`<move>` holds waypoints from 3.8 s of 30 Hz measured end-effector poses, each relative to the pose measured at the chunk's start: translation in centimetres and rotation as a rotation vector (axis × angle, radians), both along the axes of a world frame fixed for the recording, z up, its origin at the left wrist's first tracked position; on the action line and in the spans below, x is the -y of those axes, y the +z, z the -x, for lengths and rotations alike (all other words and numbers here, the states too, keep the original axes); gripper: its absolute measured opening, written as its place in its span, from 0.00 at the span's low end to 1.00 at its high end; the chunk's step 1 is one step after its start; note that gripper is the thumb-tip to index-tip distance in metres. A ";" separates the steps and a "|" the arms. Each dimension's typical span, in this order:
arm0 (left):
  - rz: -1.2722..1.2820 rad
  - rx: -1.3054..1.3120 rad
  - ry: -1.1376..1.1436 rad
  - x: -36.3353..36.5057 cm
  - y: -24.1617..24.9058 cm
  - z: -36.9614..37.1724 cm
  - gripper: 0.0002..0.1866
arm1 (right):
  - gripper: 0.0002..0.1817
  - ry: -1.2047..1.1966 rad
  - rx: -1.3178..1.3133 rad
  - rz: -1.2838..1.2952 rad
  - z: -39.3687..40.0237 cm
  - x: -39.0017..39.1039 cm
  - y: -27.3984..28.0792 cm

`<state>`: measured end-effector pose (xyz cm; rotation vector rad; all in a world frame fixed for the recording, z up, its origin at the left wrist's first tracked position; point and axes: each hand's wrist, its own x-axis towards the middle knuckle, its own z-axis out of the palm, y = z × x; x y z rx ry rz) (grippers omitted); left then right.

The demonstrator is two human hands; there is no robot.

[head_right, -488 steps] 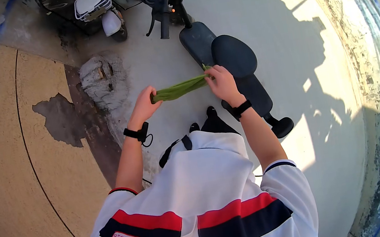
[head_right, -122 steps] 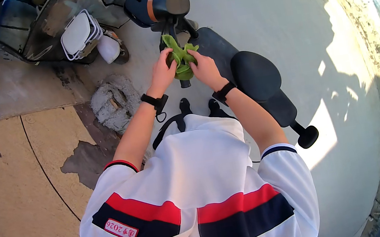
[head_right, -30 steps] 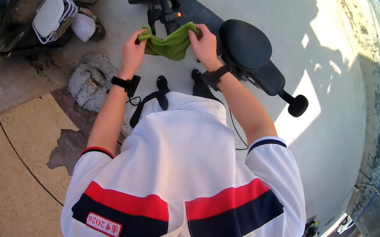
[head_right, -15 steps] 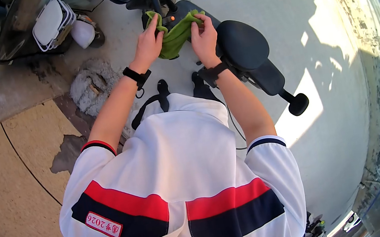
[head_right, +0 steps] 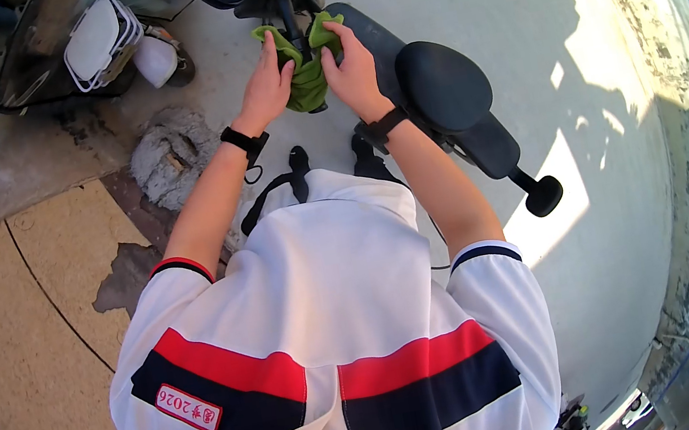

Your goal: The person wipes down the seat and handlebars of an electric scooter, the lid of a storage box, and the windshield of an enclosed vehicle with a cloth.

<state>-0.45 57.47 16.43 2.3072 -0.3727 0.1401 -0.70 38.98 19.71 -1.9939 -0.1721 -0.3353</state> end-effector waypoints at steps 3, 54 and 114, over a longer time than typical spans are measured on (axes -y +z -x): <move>0.004 -0.102 0.050 -0.9 0.2 -0.3 0.37 | 0.24 0.117 -0.041 0.013 -0.6 -0.9 0.4; 0.075 -0.083 0.061 -2.3 0.7 0.7 0.30 | 0.11 0.113 0.158 0.228 -3.2 -2.3 -1.3; 0.117 -0.010 0.292 0.0 1.6 0.3 0.15 | 0.09 0.081 -0.201 -0.217 -0.9 2.6 -4.2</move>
